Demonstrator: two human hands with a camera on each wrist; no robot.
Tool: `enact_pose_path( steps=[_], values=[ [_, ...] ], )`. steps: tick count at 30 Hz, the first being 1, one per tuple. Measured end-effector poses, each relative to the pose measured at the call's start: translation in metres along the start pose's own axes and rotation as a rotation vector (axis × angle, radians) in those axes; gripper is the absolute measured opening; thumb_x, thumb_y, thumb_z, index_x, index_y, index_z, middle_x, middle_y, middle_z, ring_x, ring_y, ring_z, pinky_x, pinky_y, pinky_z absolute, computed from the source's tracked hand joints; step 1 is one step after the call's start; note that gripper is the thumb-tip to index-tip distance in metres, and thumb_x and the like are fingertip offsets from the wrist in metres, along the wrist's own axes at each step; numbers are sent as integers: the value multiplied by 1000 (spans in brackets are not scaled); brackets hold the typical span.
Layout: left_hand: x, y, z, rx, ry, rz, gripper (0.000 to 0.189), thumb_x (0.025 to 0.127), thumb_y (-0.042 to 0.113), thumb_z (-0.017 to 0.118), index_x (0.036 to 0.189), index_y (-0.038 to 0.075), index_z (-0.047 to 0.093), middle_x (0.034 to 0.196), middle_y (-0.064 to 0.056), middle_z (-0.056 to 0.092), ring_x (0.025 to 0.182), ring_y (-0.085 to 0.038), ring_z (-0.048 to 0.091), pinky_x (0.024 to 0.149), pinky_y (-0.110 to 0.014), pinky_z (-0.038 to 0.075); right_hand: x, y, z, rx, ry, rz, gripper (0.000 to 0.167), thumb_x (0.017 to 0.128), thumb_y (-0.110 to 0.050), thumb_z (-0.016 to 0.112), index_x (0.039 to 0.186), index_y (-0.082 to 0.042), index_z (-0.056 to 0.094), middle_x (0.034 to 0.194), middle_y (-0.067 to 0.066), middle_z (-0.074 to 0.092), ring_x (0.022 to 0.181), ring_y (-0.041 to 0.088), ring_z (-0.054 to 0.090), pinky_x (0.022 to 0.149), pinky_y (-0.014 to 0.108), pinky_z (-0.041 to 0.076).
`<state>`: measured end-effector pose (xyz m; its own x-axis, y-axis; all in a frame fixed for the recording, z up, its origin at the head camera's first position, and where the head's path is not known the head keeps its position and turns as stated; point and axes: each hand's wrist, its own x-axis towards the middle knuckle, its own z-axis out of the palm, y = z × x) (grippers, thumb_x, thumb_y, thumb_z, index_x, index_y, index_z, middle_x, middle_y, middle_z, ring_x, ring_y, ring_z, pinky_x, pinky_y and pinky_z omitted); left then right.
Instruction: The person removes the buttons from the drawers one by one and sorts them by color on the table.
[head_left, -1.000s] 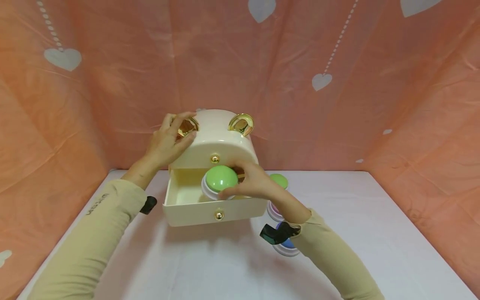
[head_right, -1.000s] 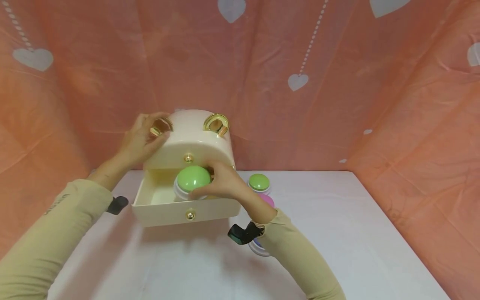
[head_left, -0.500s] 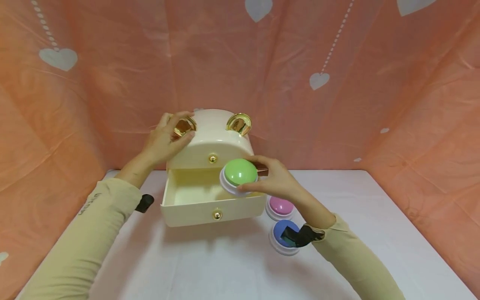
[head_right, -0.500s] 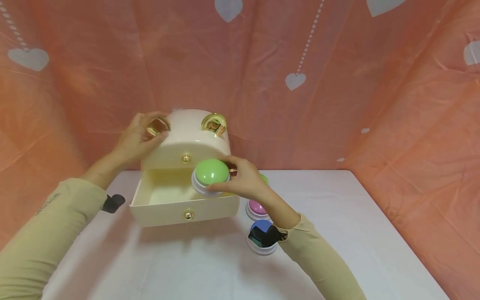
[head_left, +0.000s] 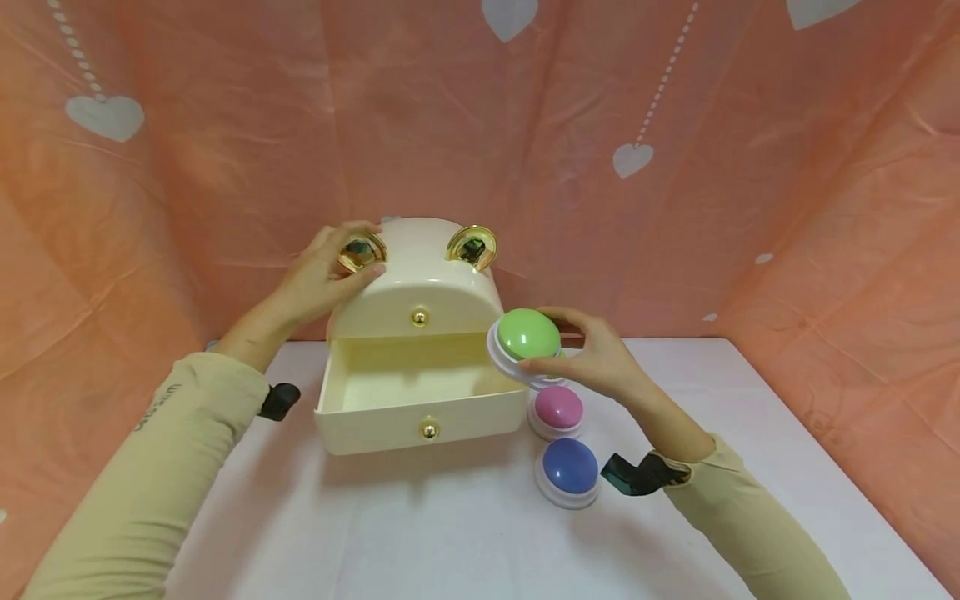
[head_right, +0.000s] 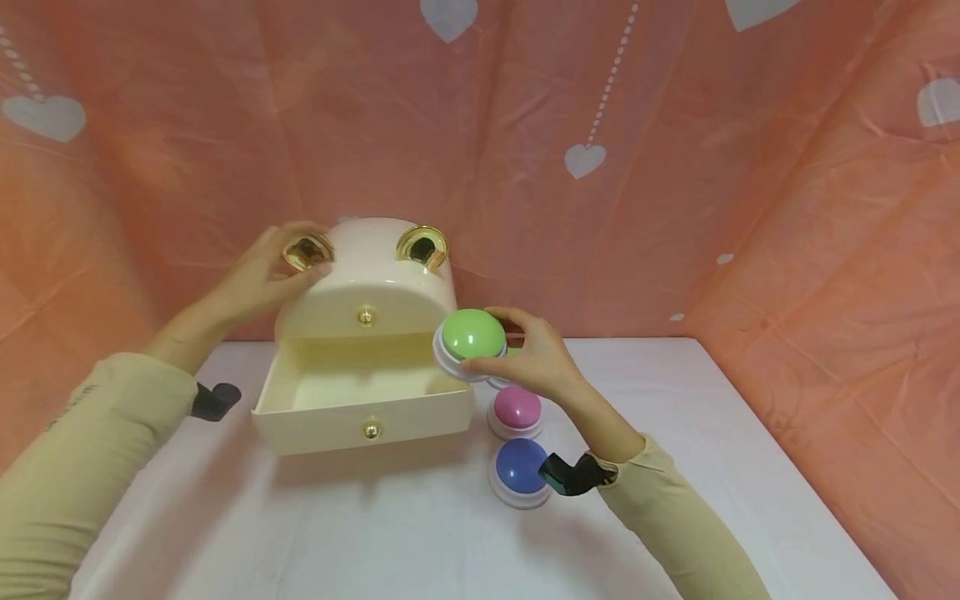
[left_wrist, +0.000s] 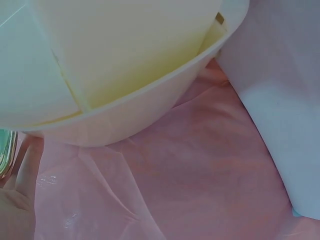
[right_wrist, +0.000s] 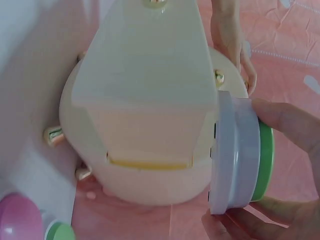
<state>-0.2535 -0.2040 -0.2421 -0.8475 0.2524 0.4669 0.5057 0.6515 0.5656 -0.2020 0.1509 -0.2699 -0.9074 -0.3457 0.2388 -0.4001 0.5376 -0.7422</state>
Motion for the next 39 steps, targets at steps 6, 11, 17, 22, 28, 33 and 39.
enact_pose_path(
  steps=[6, 11, 17, 22, 28, 33, 39],
  values=[
    [0, 0, -2, -18, -13, 5, 49, 92, 27, 63, 137, 21, 43, 136, -19, 40, 117, -35, 47, 92, -54, 47, -3, 14, -10, -29, 39, 40, 67, 74, -26, 82, 132, -10, 55, 127, 10, 60, 114, 31, 58, 96, 48, 48],
    [0, 0, -2, -16, -10, -3, 49, 92, 27, 63, 137, 22, 43, 135, -19, 41, 114, -34, 49, 91, -53, 47, -2, 32, -16, -59, 68, 70, 65, 75, -28, 82, 131, -10, 56, 126, 11, 61, 111, 31, 58, 94, 47, 49],
    [1, 0, -2, -8, -8, 15, 49, 93, 26, 63, 137, 21, 43, 139, -18, 40, 115, -33, 48, 90, -53, 47, -2, 51, -20, -70, 97, 80, 62, 76, -26, 81, 130, -7, 57, 124, 14, 62, 108, 33, 59, 91, 45, 50],
    [0, 1, -1, -8, -9, 13, 49, 93, 25, 63, 137, 20, 42, 139, -18, 39, 115, -34, 48, 90, -53, 47, -2, 63, -22, -96, 106, 106, 64, 77, -28, 80, 131, -5, 56, 126, 17, 60, 109, 34, 59, 90, 45, 52],
    [-1, 1, -1, -2, -7, 9, 49, 93, 25, 63, 137, 21, 42, 137, -19, 40, 115, -35, 49, 91, -53, 48, 0, 81, -25, -154, 130, 135, 65, 76, -29, 80, 130, -2, 56, 125, 19, 61, 109, 35, 58, 89, 46, 51],
    [-1, 2, -1, -5, -12, 13, 49, 93, 25, 62, 137, 20, 42, 138, -20, 39, 116, -35, 49, 91, -53, 48, 0, 95, -27, -202, 151, 182, 67, 76, -31, 79, 131, -1, 55, 125, 20, 60, 111, 36, 57, 92, 47, 48],
    [-1, 1, 0, -14, -11, 17, 49, 93, 24, 63, 137, 20, 42, 139, -19, 39, 120, -34, 46, 91, -53, 48, 1, 107, -28, -206, 160, 235, 70, 77, -35, 78, 132, -1, 52, 127, 21, 58, 114, 37, 53, 95, 49, 45]
  ],
)
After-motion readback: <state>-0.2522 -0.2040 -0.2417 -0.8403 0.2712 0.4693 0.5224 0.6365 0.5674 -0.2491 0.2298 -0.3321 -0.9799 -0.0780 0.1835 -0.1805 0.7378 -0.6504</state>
